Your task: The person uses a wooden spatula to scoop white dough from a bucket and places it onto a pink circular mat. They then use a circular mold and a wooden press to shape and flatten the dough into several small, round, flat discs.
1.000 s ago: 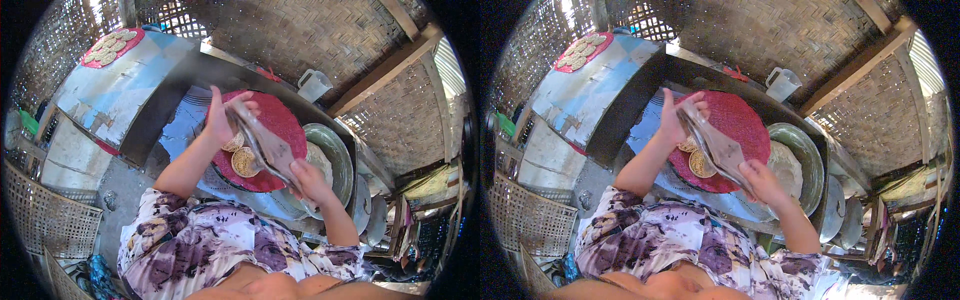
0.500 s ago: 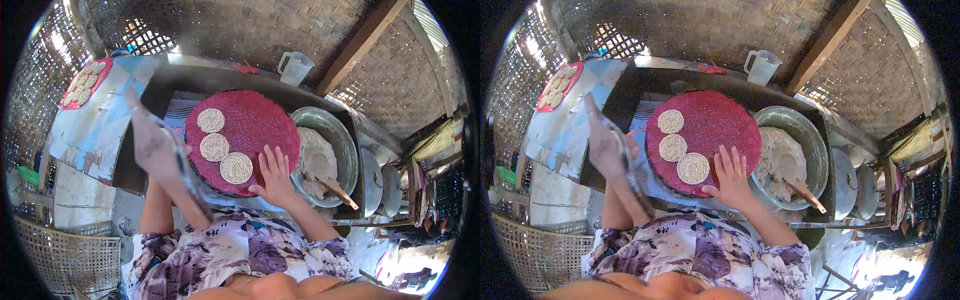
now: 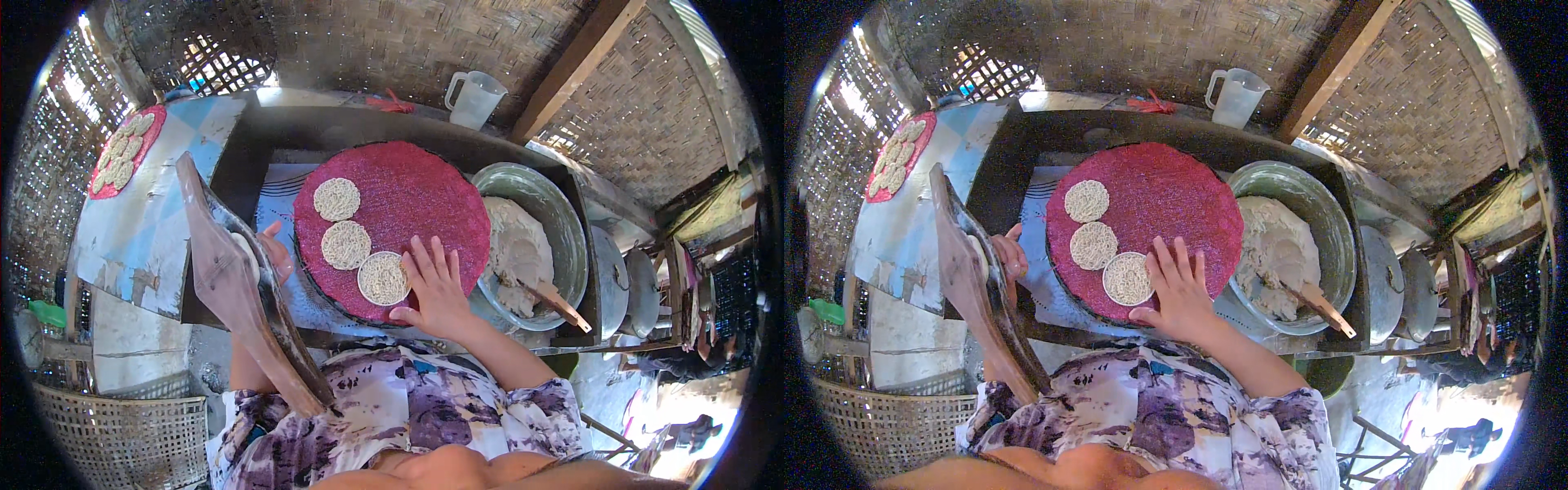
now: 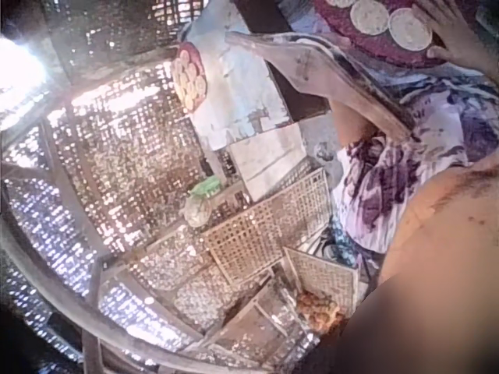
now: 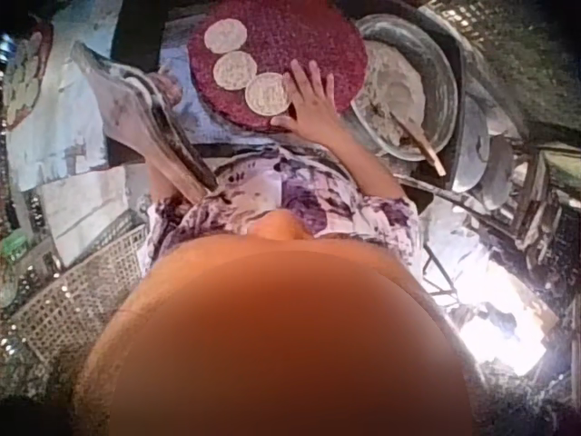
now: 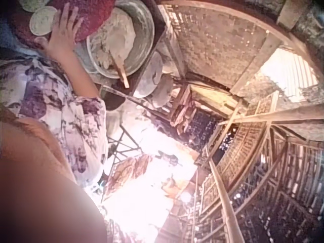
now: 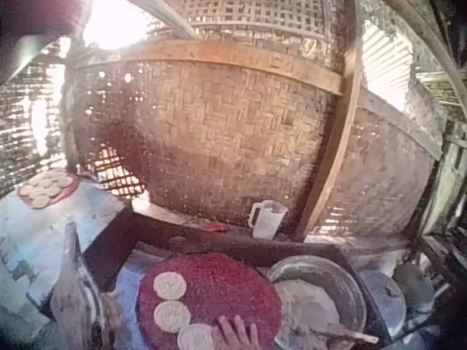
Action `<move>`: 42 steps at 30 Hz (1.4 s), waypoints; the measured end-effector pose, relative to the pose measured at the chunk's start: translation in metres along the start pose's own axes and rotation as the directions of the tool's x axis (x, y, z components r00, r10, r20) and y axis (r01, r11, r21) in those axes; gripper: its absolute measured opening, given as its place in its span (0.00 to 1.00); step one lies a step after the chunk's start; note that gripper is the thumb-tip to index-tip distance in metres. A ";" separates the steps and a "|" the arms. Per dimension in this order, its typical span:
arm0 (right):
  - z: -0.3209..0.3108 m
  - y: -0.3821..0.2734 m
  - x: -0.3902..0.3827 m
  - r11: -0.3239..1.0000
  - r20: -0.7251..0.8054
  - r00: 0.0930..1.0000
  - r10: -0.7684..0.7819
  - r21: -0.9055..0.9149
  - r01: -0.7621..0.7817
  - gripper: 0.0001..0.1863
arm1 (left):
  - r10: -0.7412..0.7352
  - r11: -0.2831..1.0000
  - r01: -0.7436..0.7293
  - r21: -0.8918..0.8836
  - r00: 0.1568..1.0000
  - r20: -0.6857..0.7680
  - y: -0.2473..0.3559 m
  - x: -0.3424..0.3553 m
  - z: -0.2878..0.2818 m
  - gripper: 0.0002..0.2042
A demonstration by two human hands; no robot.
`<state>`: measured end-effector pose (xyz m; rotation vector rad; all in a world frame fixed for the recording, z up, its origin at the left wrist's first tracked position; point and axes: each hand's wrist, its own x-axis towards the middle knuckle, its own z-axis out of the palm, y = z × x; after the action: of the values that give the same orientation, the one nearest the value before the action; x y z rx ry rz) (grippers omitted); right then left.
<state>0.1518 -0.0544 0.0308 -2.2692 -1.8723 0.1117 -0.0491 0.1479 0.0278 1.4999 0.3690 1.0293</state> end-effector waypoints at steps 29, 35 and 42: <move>0.012 0.029 0.031 0.955 -0.084 0.970 0.226 0.217 -0.204 0.06 | 0.044 0.999 -0.045 0.008 0.990 0.133 -0.005 0.006 0.001 0.09; -0.001 0.021 0.032 0.975 -0.139 0.974 0.179 0.154 -0.158 0.05 | 0.050 0.998 -0.053 0.018 0.987 0.151 -0.003 0.004 0.002 0.10; -0.032 0.058 0.024 0.963 -0.251 0.932 0.262 0.130 -0.236 0.05 | 0.071 0.997 -0.074 0.010 0.979 0.192 -0.008 0.010 0.009 0.11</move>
<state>0.2186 -0.0449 0.0524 -2.3119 -1.4112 -0.0623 -0.0337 0.1516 0.0254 1.6228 0.1879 0.9304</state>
